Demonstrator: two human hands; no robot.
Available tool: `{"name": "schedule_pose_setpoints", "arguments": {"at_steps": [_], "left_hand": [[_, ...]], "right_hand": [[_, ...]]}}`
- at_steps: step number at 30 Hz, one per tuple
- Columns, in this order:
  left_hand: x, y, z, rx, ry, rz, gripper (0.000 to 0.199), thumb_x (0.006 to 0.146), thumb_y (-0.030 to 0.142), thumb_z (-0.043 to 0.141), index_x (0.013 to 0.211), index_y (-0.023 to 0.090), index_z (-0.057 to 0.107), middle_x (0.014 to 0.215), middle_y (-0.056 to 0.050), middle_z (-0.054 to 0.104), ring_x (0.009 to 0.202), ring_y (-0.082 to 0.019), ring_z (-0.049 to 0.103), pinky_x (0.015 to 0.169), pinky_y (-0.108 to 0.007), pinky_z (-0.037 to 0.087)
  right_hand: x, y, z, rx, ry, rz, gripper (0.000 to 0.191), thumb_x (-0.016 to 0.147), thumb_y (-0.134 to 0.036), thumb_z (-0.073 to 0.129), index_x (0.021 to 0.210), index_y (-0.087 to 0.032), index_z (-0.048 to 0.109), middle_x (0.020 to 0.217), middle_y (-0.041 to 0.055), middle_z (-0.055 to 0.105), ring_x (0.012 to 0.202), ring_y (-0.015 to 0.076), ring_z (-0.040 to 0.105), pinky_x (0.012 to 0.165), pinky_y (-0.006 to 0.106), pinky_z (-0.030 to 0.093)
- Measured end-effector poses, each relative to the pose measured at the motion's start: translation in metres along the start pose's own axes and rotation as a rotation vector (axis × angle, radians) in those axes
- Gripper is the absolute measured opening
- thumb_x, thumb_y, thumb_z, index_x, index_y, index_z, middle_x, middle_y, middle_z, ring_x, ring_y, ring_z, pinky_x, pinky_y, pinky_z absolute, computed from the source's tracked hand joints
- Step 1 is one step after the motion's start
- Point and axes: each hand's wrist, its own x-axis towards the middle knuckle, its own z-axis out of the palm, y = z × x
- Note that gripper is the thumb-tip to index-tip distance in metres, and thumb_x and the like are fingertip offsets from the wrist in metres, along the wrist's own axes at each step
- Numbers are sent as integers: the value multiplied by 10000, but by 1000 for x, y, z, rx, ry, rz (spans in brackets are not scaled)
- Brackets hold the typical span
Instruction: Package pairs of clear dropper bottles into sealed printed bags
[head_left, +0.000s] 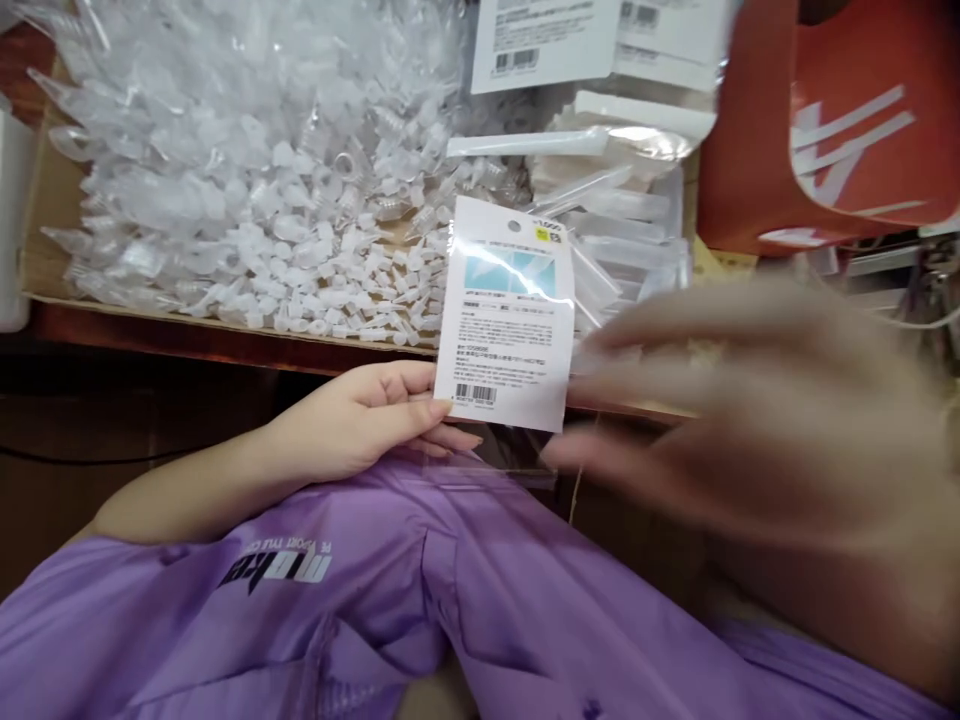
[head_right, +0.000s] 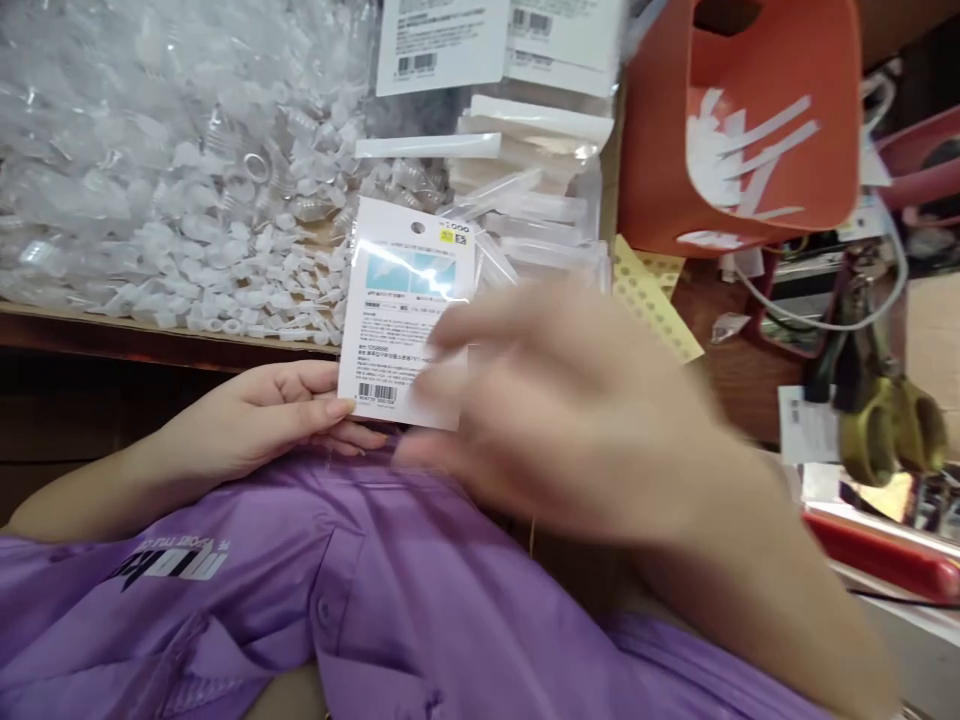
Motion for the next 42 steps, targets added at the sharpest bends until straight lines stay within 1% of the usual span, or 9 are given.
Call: {"name": "schedule_pose_setpoints", "arguments": {"at_steps": [3,4,6,11,14,18,23,30,42], "left_hand": [[1,-2,-1,-37,-54,57,250,894,253,655,1118,174,732,1082,-86,766,936,-175,734,857,-249,553],[1,-3,-1,-43,-63,76,242,900,241,644,1116,180,735,1094,-79,764,943,-171,731,864,-250,547],[2,-5,-1,-53,-77,102,233,906,218,629,1108,189,741,1110,-69,760,964,-171,725,884,-258,540],[2,-6,1,-70,-86,115,231,898,211,628,1095,181,746,1100,-77,763,977,-194,723,893,-291,540],[1,-4,3,-65,-66,96,231,890,220,640,1093,195,747,1086,-71,766,957,-195,730,890,-301,544],[1,-2,2,1,-75,105,182,816,256,741,983,193,779,974,-48,785,915,-192,732,880,-294,544],[3,-8,-6,44,27,109,133,738,193,802,863,169,762,805,-1,780,792,-133,718,794,-214,524],[2,-13,-9,90,119,191,138,705,144,800,814,163,718,749,19,756,766,-127,697,755,-209,515],[1,-13,-13,69,39,186,43,836,159,664,815,147,699,710,30,731,721,-69,669,705,-157,494]], "right_hand": [[-16,-26,29,-181,-48,-407,104,917,-232,589,961,-258,680,979,-12,722,916,156,634,788,293,527],[-19,-30,36,-259,-27,-466,126,907,-205,599,1000,-245,674,1003,-11,724,968,166,626,825,306,512],[-22,-32,45,-366,30,-503,161,888,-202,631,1041,-238,664,1028,-9,724,1023,175,608,848,317,487],[-18,-35,44,-325,106,-508,63,889,-221,643,852,-234,691,848,-33,731,818,131,624,712,281,488],[-12,-39,40,-222,96,-433,104,885,-170,624,819,-219,687,797,-17,717,793,131,636,727,271,524],[-4,-41,37,-95,-24,-206,137,913,-162,545,880,-194,674,827,36,692,769,151,631,693,290,540],[10,-35,38,21,-138,7,132,908,-210,558,874,-152,672,891,83,636,794,160,627,652,286,529],[21,-29,45,-52,-198,98,122,898,-241,551,858,-183,651,872,58,612,723,162,618,554,282,467],[28,-38,46,-100,-216,219,120,870,-236,581,798,-178,657,810,43,595,691,160,595,542,277,432]]}}
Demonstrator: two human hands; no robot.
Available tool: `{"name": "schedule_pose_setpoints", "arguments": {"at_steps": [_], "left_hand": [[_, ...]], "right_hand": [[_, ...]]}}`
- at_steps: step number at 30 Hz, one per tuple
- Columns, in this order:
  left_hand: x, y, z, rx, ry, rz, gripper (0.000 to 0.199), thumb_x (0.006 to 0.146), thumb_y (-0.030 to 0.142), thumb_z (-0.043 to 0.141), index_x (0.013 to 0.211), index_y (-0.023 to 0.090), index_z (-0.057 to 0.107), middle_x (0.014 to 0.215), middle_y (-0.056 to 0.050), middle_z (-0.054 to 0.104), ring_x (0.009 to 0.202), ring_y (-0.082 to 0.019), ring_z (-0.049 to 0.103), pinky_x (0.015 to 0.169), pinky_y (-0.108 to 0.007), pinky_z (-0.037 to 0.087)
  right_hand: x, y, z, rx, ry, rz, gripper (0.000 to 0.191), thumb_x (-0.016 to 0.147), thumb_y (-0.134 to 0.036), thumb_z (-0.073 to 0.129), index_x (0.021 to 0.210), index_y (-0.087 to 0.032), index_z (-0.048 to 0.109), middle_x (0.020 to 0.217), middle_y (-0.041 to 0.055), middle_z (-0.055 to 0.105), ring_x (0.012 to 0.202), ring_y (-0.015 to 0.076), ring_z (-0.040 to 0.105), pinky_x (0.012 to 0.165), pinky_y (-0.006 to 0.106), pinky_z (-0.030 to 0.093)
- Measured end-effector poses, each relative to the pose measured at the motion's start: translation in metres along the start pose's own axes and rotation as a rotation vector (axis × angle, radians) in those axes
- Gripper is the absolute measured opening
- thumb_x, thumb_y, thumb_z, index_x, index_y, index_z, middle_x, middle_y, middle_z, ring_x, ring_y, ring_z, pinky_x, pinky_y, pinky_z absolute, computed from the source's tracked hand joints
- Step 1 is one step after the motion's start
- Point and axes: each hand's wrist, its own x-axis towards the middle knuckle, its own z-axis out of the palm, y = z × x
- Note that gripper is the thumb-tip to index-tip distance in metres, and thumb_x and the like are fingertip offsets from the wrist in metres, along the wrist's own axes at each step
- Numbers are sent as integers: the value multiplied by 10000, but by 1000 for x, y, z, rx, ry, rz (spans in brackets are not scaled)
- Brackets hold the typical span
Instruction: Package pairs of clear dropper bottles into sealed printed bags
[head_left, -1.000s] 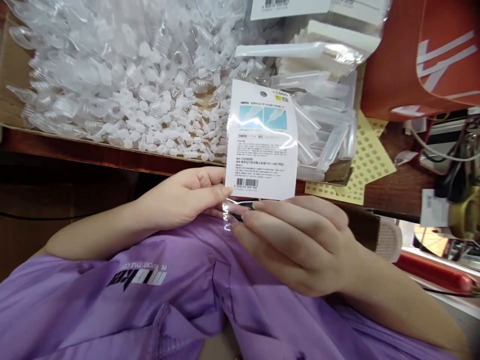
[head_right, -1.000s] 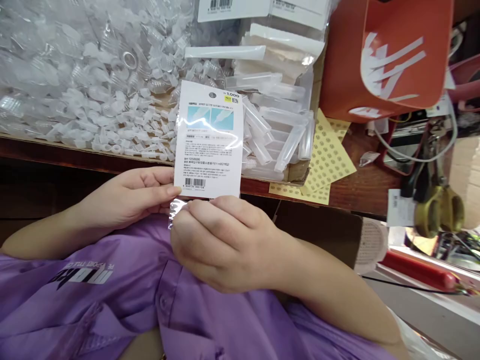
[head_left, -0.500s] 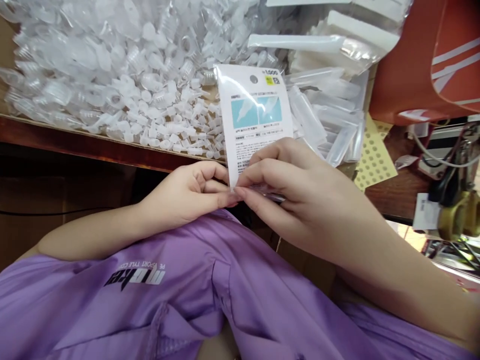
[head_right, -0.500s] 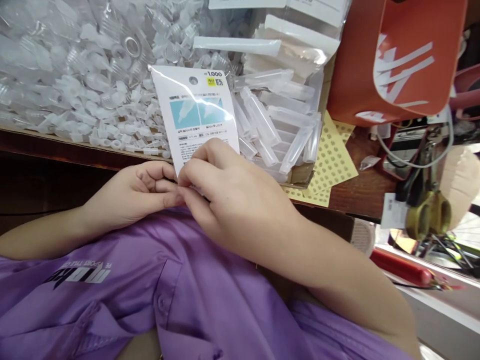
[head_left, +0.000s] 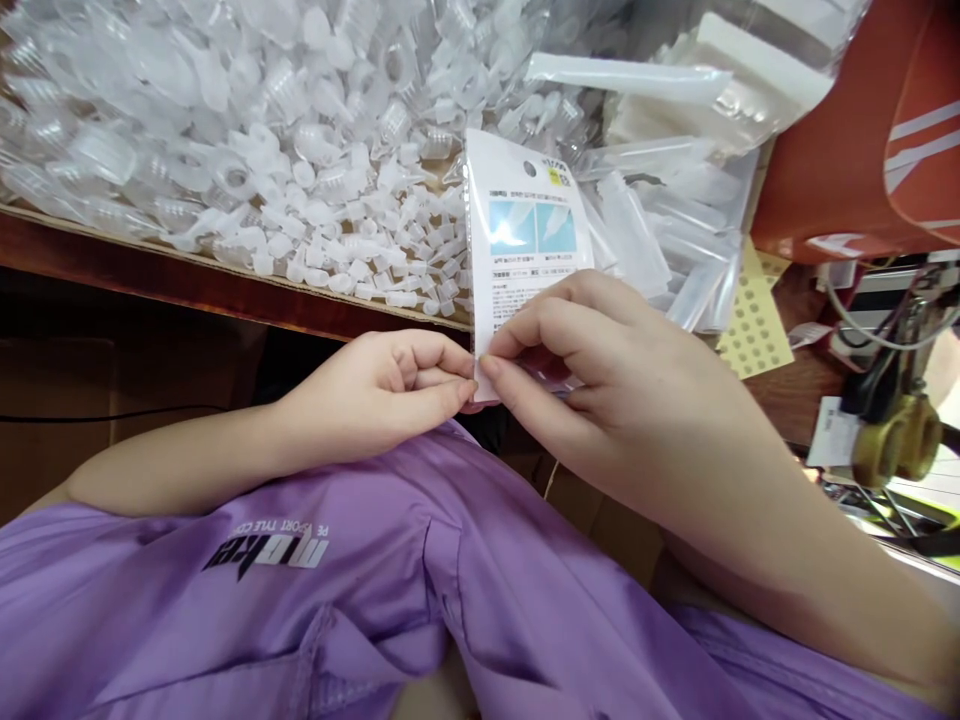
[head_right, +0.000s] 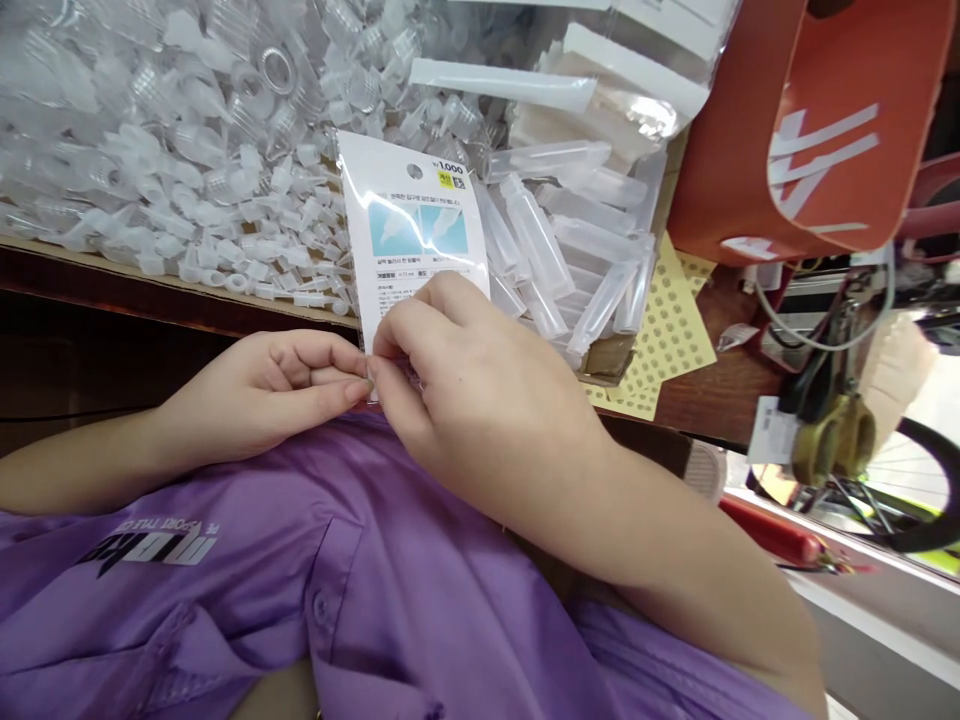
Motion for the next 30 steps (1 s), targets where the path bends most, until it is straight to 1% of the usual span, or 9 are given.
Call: {"name": "schedule_pose_setpoints", "arguments": {"at_steps": [5,8,11,14,16,20,23,26,30], "left_hand": [[0,2,0,52,21,-4,47,833,150,651,806,142,688,702,38,704,649,-45,619,631,-137,456],[-1,3,1,19,14,-10,34,789,109,677,803,139,675,713,40,707,668,-42,622,649,-130,459],[-2,2,3,-1,4,-44,119,740,114,728,826,147,653,683,47,695,681,-61,638,663,-147,473],[-2,0,6,10,30,-48,184,708,122,760,842,152,638,691,47,693,724,-82,654,712,-172,493],[-1,-1,7,46,61,-30,201,690,126,772,836,156,638,690,50,686,718,-83,645,703,-175,487],[1,-3,8,130,101,-2,165,710,197,766,787,163,624,622,59,622,634,-81,600,617,-180,447],[2,-3,6,176,107,6,155,744,265,742,774,168,625,588,58,581,610,-96,593,595,-200,441],[1,-4,3,168,108,22,164,746,281,748,786,170,634,616,47,607,646,-110,619,642,-220,470],[2,-4,2,131,98,27,170,723,241,777,779,162,637,660,35,650,674,-98,624,689,-212,480]], "right_hand": [[-1,-1,4,-39,34,-35,145,882,-229,566,798,-156,659,809,56,596,683,159,591,550,277,439],[-3,-1,8,-53,61,-49,141,882,-225,571,805,-147,660,806,61,597,693,160,590,565,275,447],[-3,-1,10,-44,83,-45,122,874,-220,585,816,-142,659,809,62,599,714,164,595,583,275,455],[-3,-1,10,-18,76,-23,102,866,-219,598,824,-148,658,815,56,600,710,158,594,587,274,457],[-3,0,9,-4,68,-12,93,863,-218,602,828,-153,658,819,55,601,713,157,595,592,275,460],[-4,1,8,34,61,5,85,859,-212,605,823,-155,657,829,54,604,721,157,596,589,278,459],[-5,3,6,81,50,18,63,856,-210,620,842,-166,664,848,44,611,721,145,597,579,266,452],[-5,5,3,128,41,16,47,854,-187,629,871,-184,673,840,23,619,721,128,605,574,248,444],[-5,5,0,134,53,4,42,848,-176,645,875,-194,672,822,6,628,740,125,615,570,241,433]]}}
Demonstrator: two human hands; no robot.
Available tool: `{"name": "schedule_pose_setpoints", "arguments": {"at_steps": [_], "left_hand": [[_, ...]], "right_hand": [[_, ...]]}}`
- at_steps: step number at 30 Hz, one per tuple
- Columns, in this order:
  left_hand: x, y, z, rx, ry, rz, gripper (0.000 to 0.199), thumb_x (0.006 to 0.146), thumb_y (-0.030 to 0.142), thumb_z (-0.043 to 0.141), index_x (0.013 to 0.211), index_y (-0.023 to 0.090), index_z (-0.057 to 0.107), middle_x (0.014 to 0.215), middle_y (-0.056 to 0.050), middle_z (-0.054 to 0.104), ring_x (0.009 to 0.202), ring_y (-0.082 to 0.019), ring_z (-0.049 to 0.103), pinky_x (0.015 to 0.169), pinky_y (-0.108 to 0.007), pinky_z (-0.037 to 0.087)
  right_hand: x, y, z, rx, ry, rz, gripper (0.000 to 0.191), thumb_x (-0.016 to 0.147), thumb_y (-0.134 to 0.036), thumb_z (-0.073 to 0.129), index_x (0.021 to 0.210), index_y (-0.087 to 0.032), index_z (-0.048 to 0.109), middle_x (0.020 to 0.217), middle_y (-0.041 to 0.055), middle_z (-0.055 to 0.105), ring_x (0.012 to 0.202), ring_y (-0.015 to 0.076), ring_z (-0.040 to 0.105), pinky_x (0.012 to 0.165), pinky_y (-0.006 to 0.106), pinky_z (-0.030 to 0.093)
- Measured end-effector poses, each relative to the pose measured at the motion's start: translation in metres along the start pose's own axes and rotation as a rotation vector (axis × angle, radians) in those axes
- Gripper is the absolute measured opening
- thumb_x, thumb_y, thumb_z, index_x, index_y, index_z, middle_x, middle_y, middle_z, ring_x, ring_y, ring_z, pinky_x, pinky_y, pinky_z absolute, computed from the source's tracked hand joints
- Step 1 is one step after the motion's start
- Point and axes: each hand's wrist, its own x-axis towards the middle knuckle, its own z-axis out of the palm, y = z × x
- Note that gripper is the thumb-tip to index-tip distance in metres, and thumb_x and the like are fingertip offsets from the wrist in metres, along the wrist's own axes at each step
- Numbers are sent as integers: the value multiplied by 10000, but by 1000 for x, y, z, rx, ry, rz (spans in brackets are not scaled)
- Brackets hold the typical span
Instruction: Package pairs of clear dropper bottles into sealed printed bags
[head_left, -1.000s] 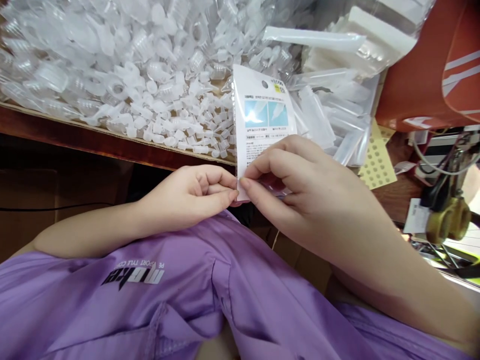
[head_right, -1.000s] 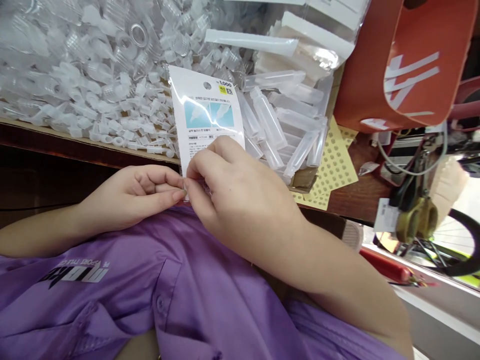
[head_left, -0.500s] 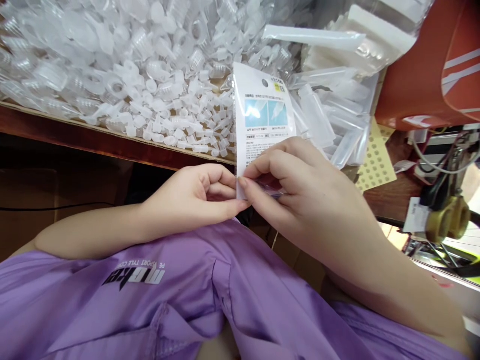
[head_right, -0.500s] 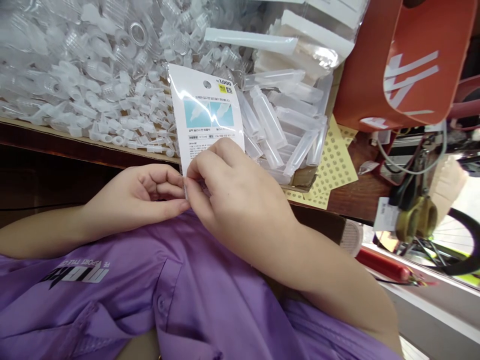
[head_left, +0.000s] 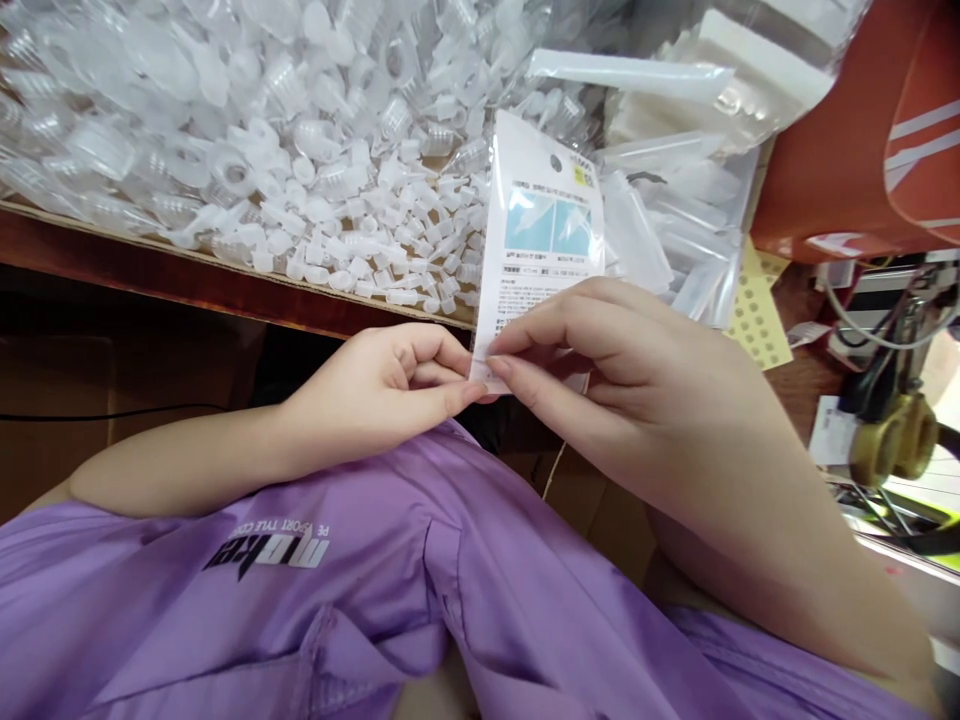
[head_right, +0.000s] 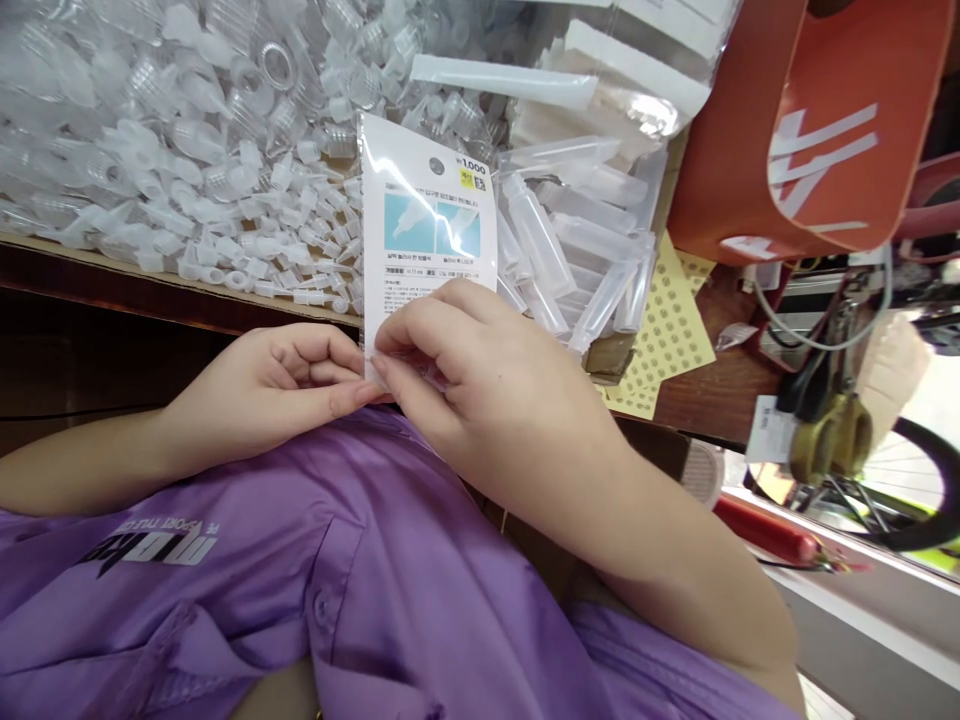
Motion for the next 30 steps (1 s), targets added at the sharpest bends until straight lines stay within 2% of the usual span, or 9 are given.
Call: {"name": "schedule_pose_setpoints", "arguments": {"at_steps": [6,19,25,30], "left_hand": [[0,1,1,-9,-1,-6,179,697,216,800,774,156,651,617,52,609,631,-86,592,632,-195,447],[0,0,1,44,7,27,161,727,267,773,817,176,676,634,34,622,674,-134,632,680,-255,499],[0,-1,0,26,11,40,149,737,248,767,819,164,676,761,5,707,759,-137,673,761,-261,529],[1,-2,0,70,21,48,168,757,280,761,831,153,681,773,-3,709,743,-127,664,731,-245,534]], "right_hand": [[2,-1,0,27,-4,14,29,841,-173,646,847,-196,664,832,2,626,721,113,607,561,237,433],[7,-5,1,-57,-24,69,43,838,-213,638,812,-205,671,801,17,634,707,143,607,538,261,410],[9,1,3,17,1,85,37,816,-216,677,842,-204,654,810,12,640,721,156,614,586,284,449],[10,0,1,-8,4,52,59,805,-180,703,771,-209,664,768,-6,626,698,142,603,573,271,431]]}}
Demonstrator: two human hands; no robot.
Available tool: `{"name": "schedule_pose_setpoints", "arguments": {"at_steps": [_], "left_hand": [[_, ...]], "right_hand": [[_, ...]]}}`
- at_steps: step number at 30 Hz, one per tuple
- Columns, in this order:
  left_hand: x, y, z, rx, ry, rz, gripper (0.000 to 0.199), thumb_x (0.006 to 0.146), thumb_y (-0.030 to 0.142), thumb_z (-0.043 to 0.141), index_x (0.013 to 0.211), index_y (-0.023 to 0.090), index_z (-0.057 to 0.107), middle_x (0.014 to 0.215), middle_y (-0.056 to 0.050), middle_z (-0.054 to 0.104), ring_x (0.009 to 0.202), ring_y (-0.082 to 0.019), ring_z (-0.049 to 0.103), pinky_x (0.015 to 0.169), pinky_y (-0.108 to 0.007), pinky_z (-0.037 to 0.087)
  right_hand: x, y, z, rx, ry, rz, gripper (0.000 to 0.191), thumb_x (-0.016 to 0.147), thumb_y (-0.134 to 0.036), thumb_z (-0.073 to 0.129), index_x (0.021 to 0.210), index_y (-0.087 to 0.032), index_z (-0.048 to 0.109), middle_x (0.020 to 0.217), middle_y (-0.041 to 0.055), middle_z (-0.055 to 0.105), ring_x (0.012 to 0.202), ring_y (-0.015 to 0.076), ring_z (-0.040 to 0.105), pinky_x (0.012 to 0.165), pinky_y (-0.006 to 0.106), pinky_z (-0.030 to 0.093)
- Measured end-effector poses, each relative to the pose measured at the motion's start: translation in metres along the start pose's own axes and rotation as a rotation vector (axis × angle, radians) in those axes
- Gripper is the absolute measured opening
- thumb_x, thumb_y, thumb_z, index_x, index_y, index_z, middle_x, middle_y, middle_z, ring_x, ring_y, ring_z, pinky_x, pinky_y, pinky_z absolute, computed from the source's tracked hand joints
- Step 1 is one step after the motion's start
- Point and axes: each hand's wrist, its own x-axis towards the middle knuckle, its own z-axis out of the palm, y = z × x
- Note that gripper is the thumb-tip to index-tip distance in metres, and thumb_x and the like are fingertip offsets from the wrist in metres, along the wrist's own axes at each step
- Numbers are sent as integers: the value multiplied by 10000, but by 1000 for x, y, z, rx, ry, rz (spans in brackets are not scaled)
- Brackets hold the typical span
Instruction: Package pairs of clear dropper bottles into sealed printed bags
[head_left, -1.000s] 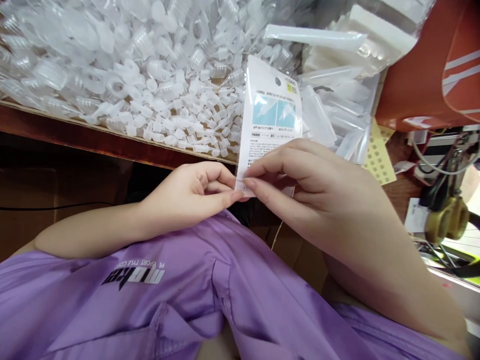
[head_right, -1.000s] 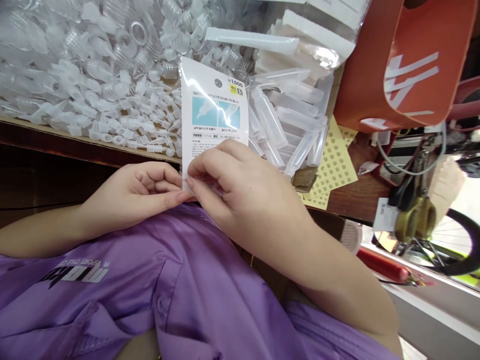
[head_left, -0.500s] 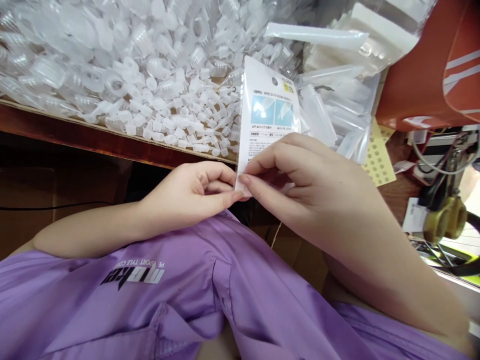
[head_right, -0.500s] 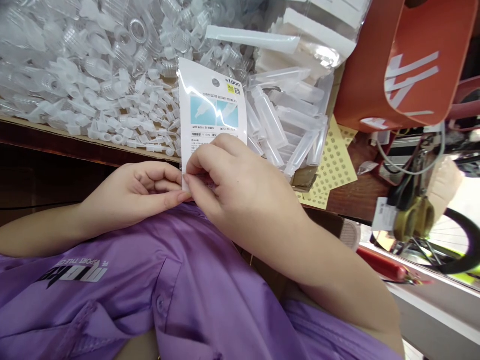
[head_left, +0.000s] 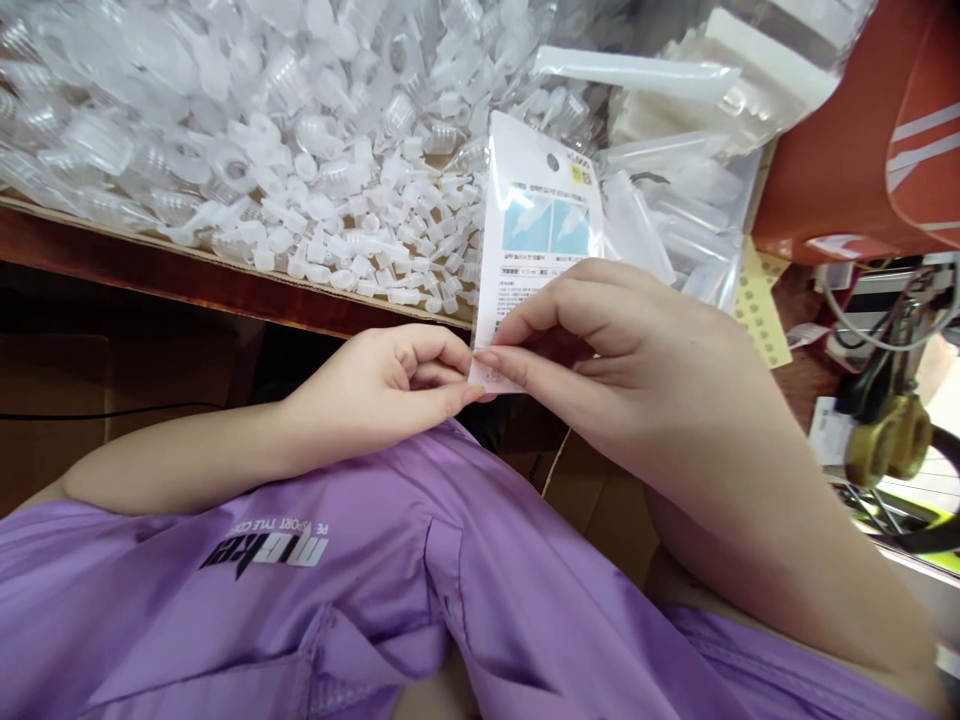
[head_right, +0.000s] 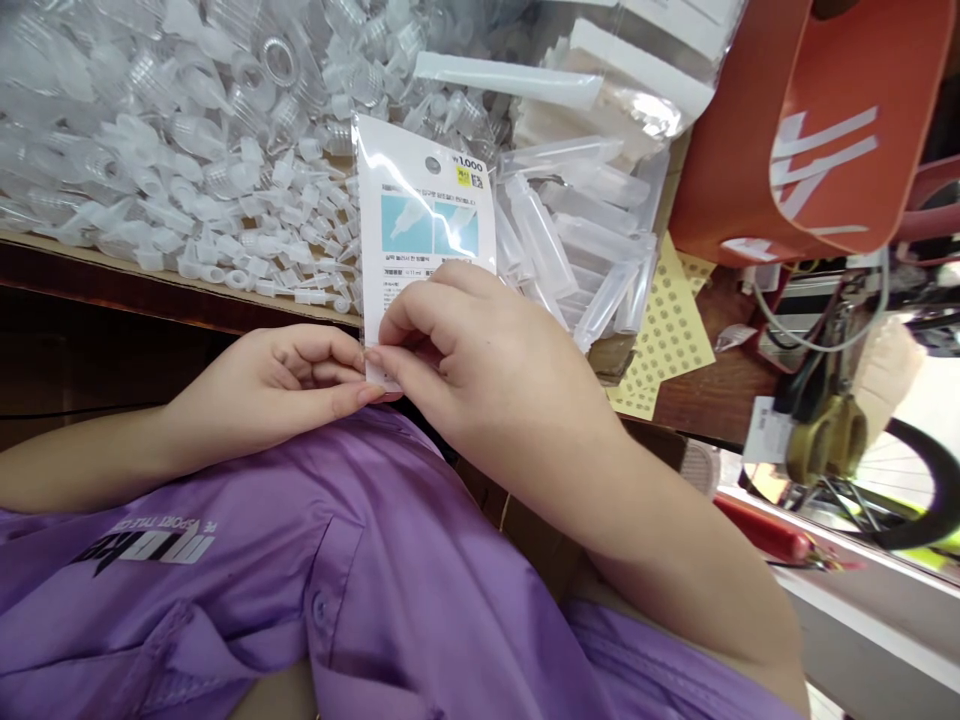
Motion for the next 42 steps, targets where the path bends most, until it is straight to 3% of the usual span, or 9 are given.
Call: {"name": "schedule_pose_setpoints", "arguments": {"at_steps": [8,17,22,29,32,35,39,42], "left_hand": [[1,-3,-1,33,2,42,177,763,295,756,845,159,679,842,-19,707,789,-137,663,745,-242,542],[0,0,-3,65,-25,34,125,777,262,710,842,161,671,799,-19,705,781,-154,675,738,-259,530],[1,5,-3,80,-84,49,165,831,247,664,970,169,708,750,6,674,707,-115,629,707,-231,499],[-4,10,-2,121,-148,99,85,850,203,632,830,176,711,734,17,645,689,-110,593,670,-214,475],[-7,8,-2,201,-200,111,139,859,208,623,732,176,669,671,33,586,654,-103,559,640,-208,456],[-8,3,-2,139,-216,82,116,864,180,615,761,181,669,698,35,612,695,-101,591,688,-202,473],[-6,-2,0,-35,-99,14,30,844,201,670,844,171,669,830,7,699,807,-115,655,788,-219,505],[-3,-3,2,-122,-17,-15,163,768,190,766,879,165,650,816,17,711,777,-105,663,779,-205,514]], "right_hand": [[11,-5,-8,-124,-95,45,121,771,-241,744,692,-223,654,703,-3,639,582,136,540,468,277,319],[22,-2,-13,-15,-214,129,119,758,-245,743,679,-234,655,634,-37,626,558,119,532,470,279,303],[17,-1,-7,-57,-101,90,84,810,-272,682,766,-208,650,680,-9,628,573,127,545,482,271,308],[1,-8,-9,-86,-33,32,127,852,-276,652,748,-210,622,677,-6,635,569,122,545,483,268,317],[-10,-8,-7,-140,18,12,154,875,-284,622,747,-200,604,691,4,638,591,126,551,490,258,332],[-19,-4,-1,-154,4,-14,155,894,-287,595,774,-191,617,714,11,647,619,130,574,510,249,367],[-26,-2,5,-32,21,-59,168,946,-285,524,892,-189,651,766,18,676,686,135,622,577,245,443],[-37,5,11,69,60,-93,191,965,-302,488,1021,-202,641,829,30,695,717,141,636,620,261,485]]}}
